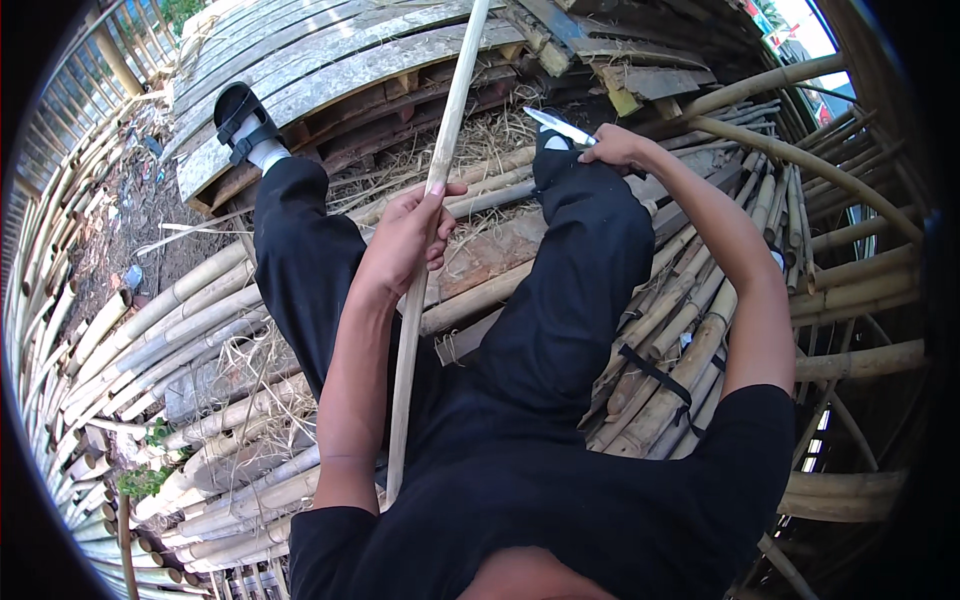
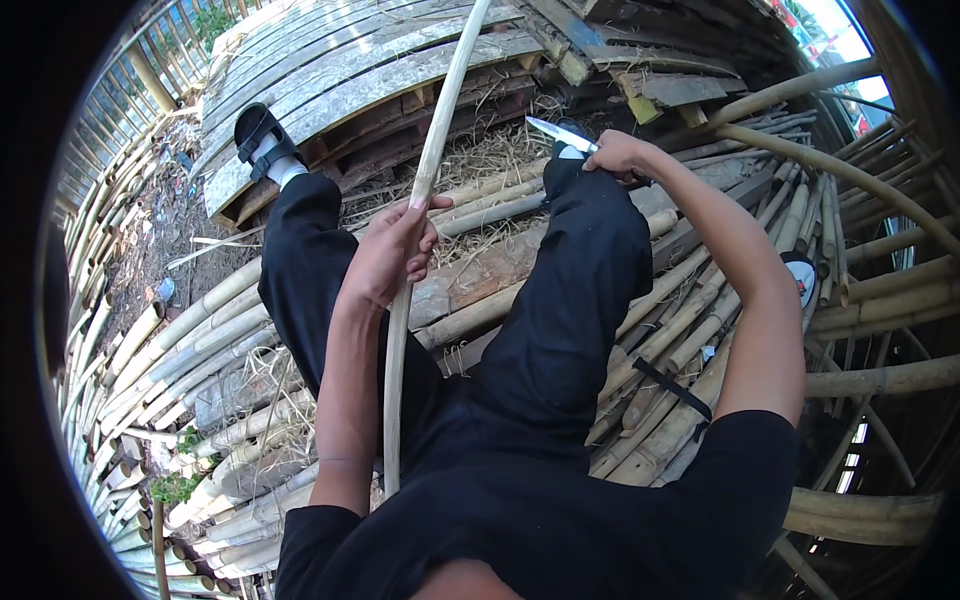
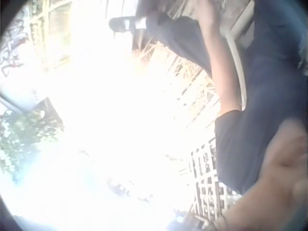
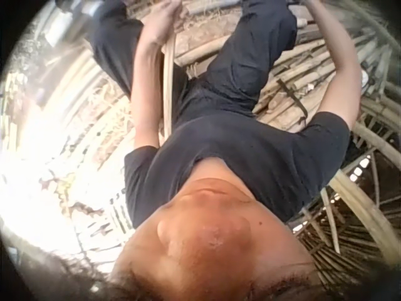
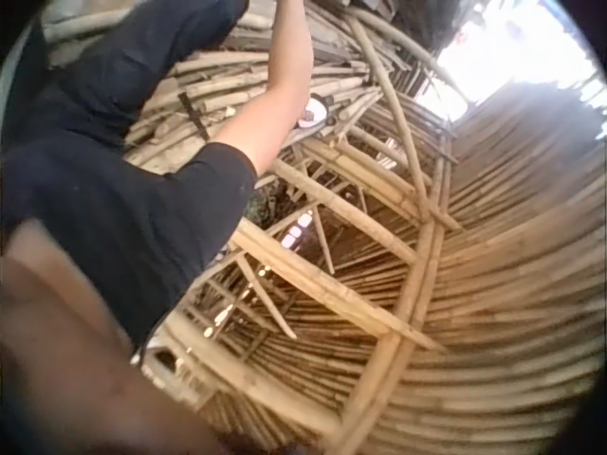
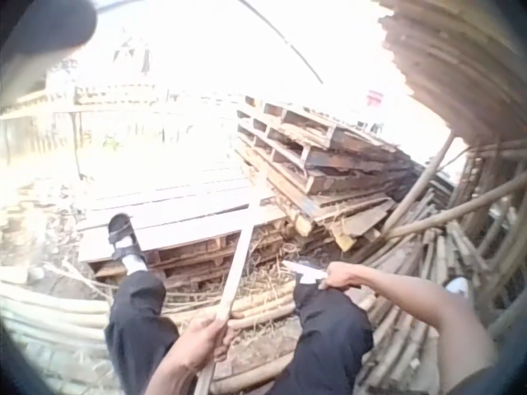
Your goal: The person shaves a bamboo stick with a knife, removing thin strips to smooth the surface while sitting on a bamboo platform.
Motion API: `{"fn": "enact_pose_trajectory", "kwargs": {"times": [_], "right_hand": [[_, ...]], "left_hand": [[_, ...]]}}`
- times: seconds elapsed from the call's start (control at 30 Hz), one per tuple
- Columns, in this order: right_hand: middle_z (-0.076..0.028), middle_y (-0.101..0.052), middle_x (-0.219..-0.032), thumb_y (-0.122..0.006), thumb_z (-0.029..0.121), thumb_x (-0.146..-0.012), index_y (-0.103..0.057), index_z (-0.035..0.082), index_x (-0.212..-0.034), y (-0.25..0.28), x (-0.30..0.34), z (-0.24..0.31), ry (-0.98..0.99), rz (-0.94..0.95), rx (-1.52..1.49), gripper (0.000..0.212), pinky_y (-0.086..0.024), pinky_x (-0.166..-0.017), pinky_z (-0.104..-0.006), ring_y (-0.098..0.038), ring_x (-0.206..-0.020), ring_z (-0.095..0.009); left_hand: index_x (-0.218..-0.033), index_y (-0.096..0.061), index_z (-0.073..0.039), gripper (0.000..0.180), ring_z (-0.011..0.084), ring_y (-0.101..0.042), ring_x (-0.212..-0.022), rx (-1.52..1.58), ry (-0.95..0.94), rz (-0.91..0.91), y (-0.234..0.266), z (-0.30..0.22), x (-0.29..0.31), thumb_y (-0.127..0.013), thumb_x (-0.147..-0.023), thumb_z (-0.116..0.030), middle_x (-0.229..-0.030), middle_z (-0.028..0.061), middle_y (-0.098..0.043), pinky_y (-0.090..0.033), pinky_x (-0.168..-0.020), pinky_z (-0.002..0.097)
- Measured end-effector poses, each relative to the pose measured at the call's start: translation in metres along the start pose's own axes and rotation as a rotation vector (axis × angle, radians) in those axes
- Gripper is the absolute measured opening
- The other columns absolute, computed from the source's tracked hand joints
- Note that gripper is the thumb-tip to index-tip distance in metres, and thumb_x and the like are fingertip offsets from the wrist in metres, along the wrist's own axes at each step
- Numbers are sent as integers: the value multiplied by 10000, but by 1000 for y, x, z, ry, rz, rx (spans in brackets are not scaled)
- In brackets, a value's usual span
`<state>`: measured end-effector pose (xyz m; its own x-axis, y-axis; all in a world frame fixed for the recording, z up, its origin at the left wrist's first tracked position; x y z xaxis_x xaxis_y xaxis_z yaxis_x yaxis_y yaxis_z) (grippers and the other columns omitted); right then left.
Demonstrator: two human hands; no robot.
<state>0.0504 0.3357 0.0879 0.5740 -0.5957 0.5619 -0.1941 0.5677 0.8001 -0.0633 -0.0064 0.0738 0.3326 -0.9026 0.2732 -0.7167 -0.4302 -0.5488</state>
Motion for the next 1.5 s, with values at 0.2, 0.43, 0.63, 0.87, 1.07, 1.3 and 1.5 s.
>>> {"fn": "enact_pose_trajectory", "kwargs": {"times": [0.2, 0.43, 0.63, 0.87, 1.07, 1.3, 1.5], "right_hand": [[48, -392, -482, -601, 210, -855, -501, 76, -649, 141, 3, -5, 275, -717, -884, 265, -245, -359, -247, -328, -355, -55], [-246, -677, -945, -609, 768, -665, -677, -92, -906, 8, -24, -1, -51, -193, 339, 895, -512, -820, -425, -652, -948, -382], [-14, -437, -488, -653, 168, -790, -517, 43, -628, 64, -53, -26, -90, -211, -280, 246, -295, -361, -304, -388, -360, -116], [77, -319, -486, -622, 352, -907, -523, 65, -738, 90, -38, 14, 180, -366, -840, 347, -195, -374, -236, -265, -368, -42], [91, -257, -477, -527, 537, -921, -584, -15, -1074, -17, -7, 117, 278, 175, -981, 576, -203, -353, -209, -249, -357, -24], [82, -373, -509, -691, 203, -876, -504, 82, -753, -53, -2, 142, 304, 197, -1226, 255, -221, -352, -220, -305, -376, -23], [68, -364, -504, -654, 212, -904, -537, 43, -794, -3, -27, 94, 341, -132, -1491, 233, -261, -376, -219, -321, -389, -39]], "left_hand": [[-1185, -526, -12, 369, 20, -332, -410, 5, 23, 7, -6, 0, -1, -418, -1016, -321, -623, -42, -440, -302, -367, 179], [-1172, -532, -6, 360, 23, -325, -411, 20, 20, -34, -2, -2, 2, -409, -1019, -308, -621, -40, -423, -299, -367, 175], [-1191, -527, -3, 367, 21, -325, -409, 8, 37, -40, -3, -5, 0, -403, -1020, -304, -620, -37, -426, -303, -365, 176], [-1187, -520, -3, 365, 23, -328, -407, -14, 66, -53, -4, 3, -5, -391, -1025, -304, -618, -33, -429, -314, -376, 174], [-1179, -513, -8, 356, 34, -357, -396, -104, 100, -54, -7, 19, -17, -376, -1030, -300, -607, -22, -451, -338, -380, 179], [-1139, -519, -4, 338, 80, -491, -412, -79, 150, 3, -16, 33, -27, -410, -1020, -301, -638, 39, -563, -465, -422, 222], [-1010, -552, 13, 321, 102, -556, -458, -196, 245, 47, -20, 47, -25, -492, -991, -302, -646, 44, -578, -492, -457, 235]]}}
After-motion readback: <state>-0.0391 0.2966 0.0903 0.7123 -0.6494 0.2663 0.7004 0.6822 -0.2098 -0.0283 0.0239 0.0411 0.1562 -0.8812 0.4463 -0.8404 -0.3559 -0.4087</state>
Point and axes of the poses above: each hand's wrist, its own x-axis away from the middle knuckle, its own y-axis out of the back of the hand, z = x × y, the point moved 7 cm from there along -x, towards the middle knuckle
